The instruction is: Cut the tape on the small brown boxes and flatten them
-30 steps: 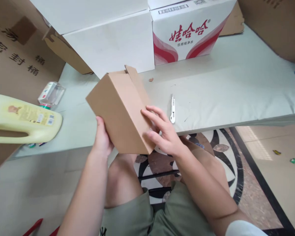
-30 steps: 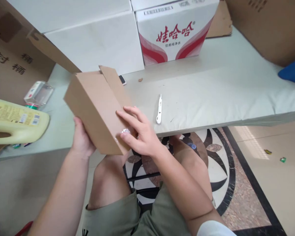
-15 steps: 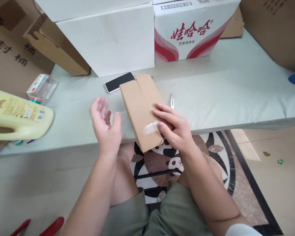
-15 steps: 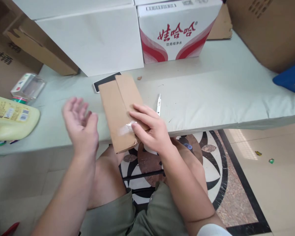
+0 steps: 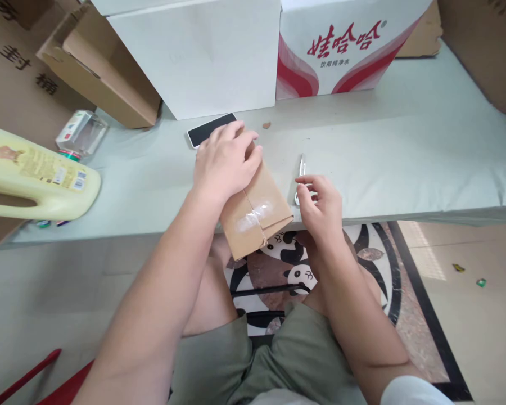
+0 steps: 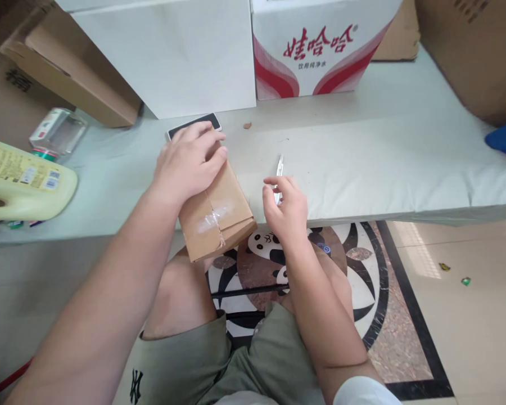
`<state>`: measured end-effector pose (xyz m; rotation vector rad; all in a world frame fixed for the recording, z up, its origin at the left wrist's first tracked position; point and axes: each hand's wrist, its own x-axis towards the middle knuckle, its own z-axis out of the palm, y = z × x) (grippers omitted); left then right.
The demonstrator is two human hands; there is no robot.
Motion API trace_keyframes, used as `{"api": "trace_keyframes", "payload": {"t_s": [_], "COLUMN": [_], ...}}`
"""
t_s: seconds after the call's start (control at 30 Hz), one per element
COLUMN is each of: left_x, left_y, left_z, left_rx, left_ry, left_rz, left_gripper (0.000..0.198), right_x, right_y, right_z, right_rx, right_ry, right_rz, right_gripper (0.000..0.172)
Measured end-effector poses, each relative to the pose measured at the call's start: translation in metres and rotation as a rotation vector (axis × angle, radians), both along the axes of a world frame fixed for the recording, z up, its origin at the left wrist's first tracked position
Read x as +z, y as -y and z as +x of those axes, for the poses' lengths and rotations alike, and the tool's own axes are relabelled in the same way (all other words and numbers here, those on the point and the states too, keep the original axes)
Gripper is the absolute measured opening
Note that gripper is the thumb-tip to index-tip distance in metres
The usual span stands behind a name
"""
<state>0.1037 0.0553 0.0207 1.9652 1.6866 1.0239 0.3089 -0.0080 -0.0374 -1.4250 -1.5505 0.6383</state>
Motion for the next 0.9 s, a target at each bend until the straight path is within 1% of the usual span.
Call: {"api": "trace_keyframes", "payload": {"t_s": [0.03, 0.1, 0.17, 0.2, 0.27, 0.3, 0.4, 0.47, 0.5, 0.57, 0.63, 0.67, 0.73, 0.77, 0.83, 0.87, 0.9], "left_x": [0.0, 0.002, 0.004, 0.004, 0.004, 0.004, 0.001, -0.001, -0.001, 0.001, 0.005, 0.008, 0.016, 0.02, 0.028, 0.032, 0.035], "left_y": [0.0, -0.001, -0.003, -0.003, -0.005, -0.005, -0.006, -0.007, -0.007, -0.007, -0.006, -0.004, 0.001, 0.004, 0.011, 0.014, 0.016], "left_z": [0.0, -0.001, -0.004, -0.005, -0.008, -0.009, -0.011, -0.011, -0.011, -0.009, -0.007, -0.005, -0.001, 0.002, 0.007, 0.01, 0.012], "left_rx": [-0.002, -0.005, -0.006, -0.005, -0.002, 0.0, -0.006, -0.012, -0.016, -0.02, -0.017, -0.007, 0.023, 0.041, 0.066, 0.071, 0.074], "left_ry": [0.018, 0.05, 0.053, 0.042, 0.024, 0.025, 0.032, -0.006, -0.028, -0.052, -0.073, -0.092, -0.156, -0.195, -0.281, -0.322, -0.357], "left_rz": [-0.003, -0.01, -0.027, -0.039, -0.053, -0.049, -0.018, -0.013, -0.012, -0.01, -0.035, -0.059, -0.106, -0.123, -0.149, -0.164, -0.178], "left_gripper": [0.018, 0.017, 0.019, 0.02, 0.023, 0.024, 0.026, 0.026, 0.026, 0.025, 0.025, 0.026, 0.028, 0.029, 0.031, 0.033, 0.035], "right_x": [-0.009, -0.026, -0.036, -0.038, -0.036, -0.033, -0.018, -0.009, -0.006, -0.001, 0.003, 0.006, 0.014, 0.019, 0.03, 0.035, 0.039], "right_y": [-0.004, -0.011, -0.013, -0.013, -0.014, -0.014, -0.016, -0.016, -0.015, -0.011, -0.006, -0.003, 0.002, 0.004, 0.011, 0.015, 0.02], "right_z": [0.002, 0.003, 0.003, 0.003, 0.002, 0.003, 0.006, 0.009, 0.01, 0.012, 0.013, 0.013, 0.012, 0.011, 0.009, 0.009, 0.008], "right_rx": [-0.045, -0.076, -0.067, -0.061, -0.057, -0.054, -0.04, -0.041, -0.045, -0.041, -0.023, -0.015, -0.006, -0.001, -0.023, -0.049, -0.071], "right_ry": [0.073, 0.202, 0.294, 0.331, 0.399, 0.429, 0.47, 0.45, 0.419, 0.284, 0.06, -0.059, -0.259, -0.34, -0.464, -0.503, -0.519], "right_rz": [-0.063, -0.139, -0.148, -0.144, -0.176, -0.224, -0.42, -0.5, -0.513, -0.484, -0.372, -0.28, -0.007, 0.172, 0.521, 0.643, 0.711], "right_gripper": [0.028, 0.033, 0.034, 0.031, 0.023, 0.021, 0.028, 0.036, 0.039, 0.039, 0.033, 0.028, 0.014, 0.009, 0.013, 0.017, 0.022]}}
